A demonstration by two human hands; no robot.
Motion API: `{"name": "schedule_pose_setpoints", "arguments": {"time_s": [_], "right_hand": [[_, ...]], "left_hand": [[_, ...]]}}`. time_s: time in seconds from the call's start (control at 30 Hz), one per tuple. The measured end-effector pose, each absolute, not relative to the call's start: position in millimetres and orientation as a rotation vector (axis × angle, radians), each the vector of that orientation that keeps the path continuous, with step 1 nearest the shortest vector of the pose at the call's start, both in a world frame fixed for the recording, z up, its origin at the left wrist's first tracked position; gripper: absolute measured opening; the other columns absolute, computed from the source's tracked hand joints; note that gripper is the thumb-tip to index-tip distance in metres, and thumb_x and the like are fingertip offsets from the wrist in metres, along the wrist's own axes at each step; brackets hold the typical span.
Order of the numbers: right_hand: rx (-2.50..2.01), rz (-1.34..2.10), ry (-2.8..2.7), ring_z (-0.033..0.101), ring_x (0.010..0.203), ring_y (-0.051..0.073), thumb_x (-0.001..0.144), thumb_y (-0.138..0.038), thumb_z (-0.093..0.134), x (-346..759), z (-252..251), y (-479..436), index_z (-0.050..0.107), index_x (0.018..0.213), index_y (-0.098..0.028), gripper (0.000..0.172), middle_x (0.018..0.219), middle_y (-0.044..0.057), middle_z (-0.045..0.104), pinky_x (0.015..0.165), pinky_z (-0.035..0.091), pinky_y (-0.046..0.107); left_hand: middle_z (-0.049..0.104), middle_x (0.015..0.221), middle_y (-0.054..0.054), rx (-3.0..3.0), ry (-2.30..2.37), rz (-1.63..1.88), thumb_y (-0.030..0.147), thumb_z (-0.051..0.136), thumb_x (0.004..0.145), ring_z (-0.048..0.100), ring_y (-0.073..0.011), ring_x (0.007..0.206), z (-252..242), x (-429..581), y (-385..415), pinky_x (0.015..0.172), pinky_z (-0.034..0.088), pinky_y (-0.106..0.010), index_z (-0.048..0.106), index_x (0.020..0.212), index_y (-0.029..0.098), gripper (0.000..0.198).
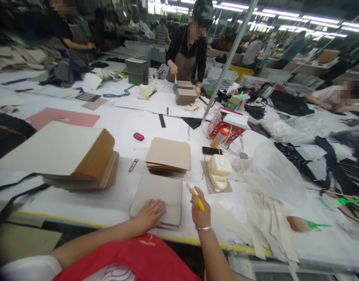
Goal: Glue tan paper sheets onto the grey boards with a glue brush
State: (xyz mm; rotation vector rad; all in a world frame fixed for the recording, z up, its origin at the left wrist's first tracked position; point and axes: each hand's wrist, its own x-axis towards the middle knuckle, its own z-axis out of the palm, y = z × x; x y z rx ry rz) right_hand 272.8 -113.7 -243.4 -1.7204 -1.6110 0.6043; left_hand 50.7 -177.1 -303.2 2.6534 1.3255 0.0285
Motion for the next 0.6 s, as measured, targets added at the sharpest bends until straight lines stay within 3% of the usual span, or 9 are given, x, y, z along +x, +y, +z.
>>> {"name": "schedule_pose_setpoints", "arguments": {"time_s": [0.13, 0.33, 0.43, 0.6], "right_hand": [[-1.538, 1.215, -1.595, 0.049, 0.047, 0.009, 0.081, -0.047, 0.037, 223.2, -224.5, -85.3, 0.060, 0.090, -0.017, 0.039, 0.060, -0.001, 0.056, 0.049, 0.043, 0.021], [-1.261, 1.798, -1.856, 0.044, 0.042, 0.007, 0.071, -0.034, 0.053, 136.4, -258.3, -78.9, 0.062, 0.077, -0.017, 0.020, 0.054, -0.004, 0.054, 0.040, 0.037, 0.017], [-1.234, 1.865, -1.939, 0.042, 0.039, 0.006, 0.068, -0.031, 0.054, 122.7, -274.9, -68.6, 0.063, 0.072, -0.017, 0.017, 0.050, -0.005, 0.052, 0.038, 0.035, 0.016], [-1.442, 1.568, -1.650, 0.046, 0.041, 0.008, 0.069, -0.035, 0.051, 121.2, -288.0, -39.8, 0.062, 0.075, -0.015, 0.023, 0.054, -0.002, 0.057, 0.041, 0.039, 0.019]], "left_hand": [[0.041, 0.128, -0.015, 2.658, 1.295, -0.030, 0.029, 0.037, 0.084, 0.036, -0.0303, 0.114, -307.1, 53.7, -179.8, 0.089, 0.030, -0.048, 0.042, 0.121, 0.015, 0.039], [0.045, 0.122, -0.016, 2.625, 1.312, -0.005, 0.023, 0.033, 0.085, 0.038, -0.0324, 0.111, -310.1, 55.8, -178.4, 0.085, 0.032, -0.049, 0.044, 0.119, 0.014, 0.037], [0.045, 0.122, -0.015, 2.625, 1.317, 0.013, 0.023, 0.033, 0.085, 0.038, -0.0314, 0.111, -309.5, 54.1, -178.6, 0.087, 0.031, -0.048, 0.044, 0.119, 0.014, 0.037], [0.041, 0.128, -0.013, 2.630, 1.284, 0.006, 0.028, 0.035, 0.085, 0.036, -0.0293, 0.112, -303.3, 49.5, -177.8, 0.084, 0.033, -0.042, 0.045, 0.118, 0.015, 0.037]]}}
